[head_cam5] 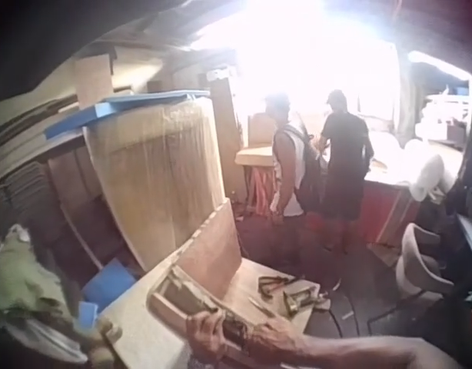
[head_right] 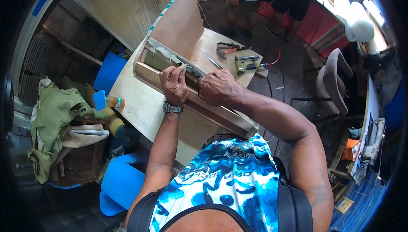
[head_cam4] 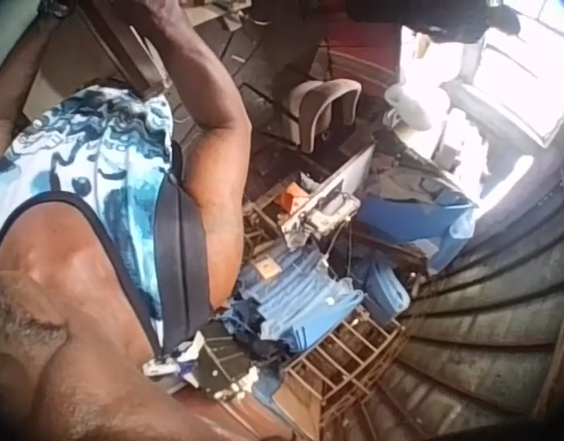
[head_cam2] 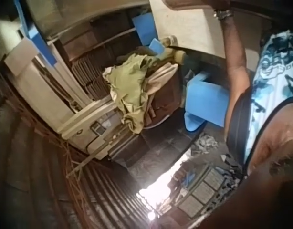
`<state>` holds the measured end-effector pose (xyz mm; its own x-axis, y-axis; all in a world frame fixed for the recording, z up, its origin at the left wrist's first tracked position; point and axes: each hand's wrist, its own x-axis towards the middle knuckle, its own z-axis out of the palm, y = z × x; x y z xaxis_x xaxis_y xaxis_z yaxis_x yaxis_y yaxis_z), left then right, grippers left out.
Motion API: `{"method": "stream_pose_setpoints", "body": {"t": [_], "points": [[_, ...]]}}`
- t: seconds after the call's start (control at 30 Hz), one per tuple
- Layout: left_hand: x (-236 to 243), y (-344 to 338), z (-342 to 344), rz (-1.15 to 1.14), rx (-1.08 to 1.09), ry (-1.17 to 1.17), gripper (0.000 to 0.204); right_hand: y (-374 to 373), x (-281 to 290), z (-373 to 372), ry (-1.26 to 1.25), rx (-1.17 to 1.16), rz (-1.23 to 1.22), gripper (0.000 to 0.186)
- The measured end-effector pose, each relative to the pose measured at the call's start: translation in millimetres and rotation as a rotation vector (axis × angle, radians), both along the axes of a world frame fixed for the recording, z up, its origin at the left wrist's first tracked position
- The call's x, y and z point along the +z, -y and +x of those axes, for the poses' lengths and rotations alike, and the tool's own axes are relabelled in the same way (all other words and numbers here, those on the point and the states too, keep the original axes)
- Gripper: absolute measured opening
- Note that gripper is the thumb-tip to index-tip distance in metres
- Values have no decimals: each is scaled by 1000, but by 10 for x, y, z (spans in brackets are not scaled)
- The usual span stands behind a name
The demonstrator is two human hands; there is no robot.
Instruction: Applying foam padding to a chair frame using a pneumatic staple gun and trimming excess material with scissors.
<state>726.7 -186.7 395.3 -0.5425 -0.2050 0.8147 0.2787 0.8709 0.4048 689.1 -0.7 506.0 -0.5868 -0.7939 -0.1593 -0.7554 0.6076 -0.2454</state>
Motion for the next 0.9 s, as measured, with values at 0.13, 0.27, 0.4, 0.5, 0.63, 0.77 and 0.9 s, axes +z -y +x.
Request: {"method": "stream_pose_setpoints", "body": {"t": [0.13,0.27,0.4,0.5,0.63,0.77,0.9], "points": [[8,-12,-20,-4,-1,1,22,80,89,-54,-37,-76,-38,37],[6,-27,-26,-20,18,-7,23,90,33,-103,13,-86,36,29],[-7,-28,-15,14,-5,-26,25,36,-51,-59,5,-70,26,21],[-27,-16,-29,48,-30,-75,27,27,-38,-30,-7,-56,81,22],[-64,1,-78,46,-38,-120,30,115,25,-91,-33,-64,55,28],[-86,-1,-96,105,-73,-161,22,321,31,-221,-98,-76,-18,42],[-77,-15,-82,106,-62,-167,20,476,28,-327,-129,-81,-1,36]]}}
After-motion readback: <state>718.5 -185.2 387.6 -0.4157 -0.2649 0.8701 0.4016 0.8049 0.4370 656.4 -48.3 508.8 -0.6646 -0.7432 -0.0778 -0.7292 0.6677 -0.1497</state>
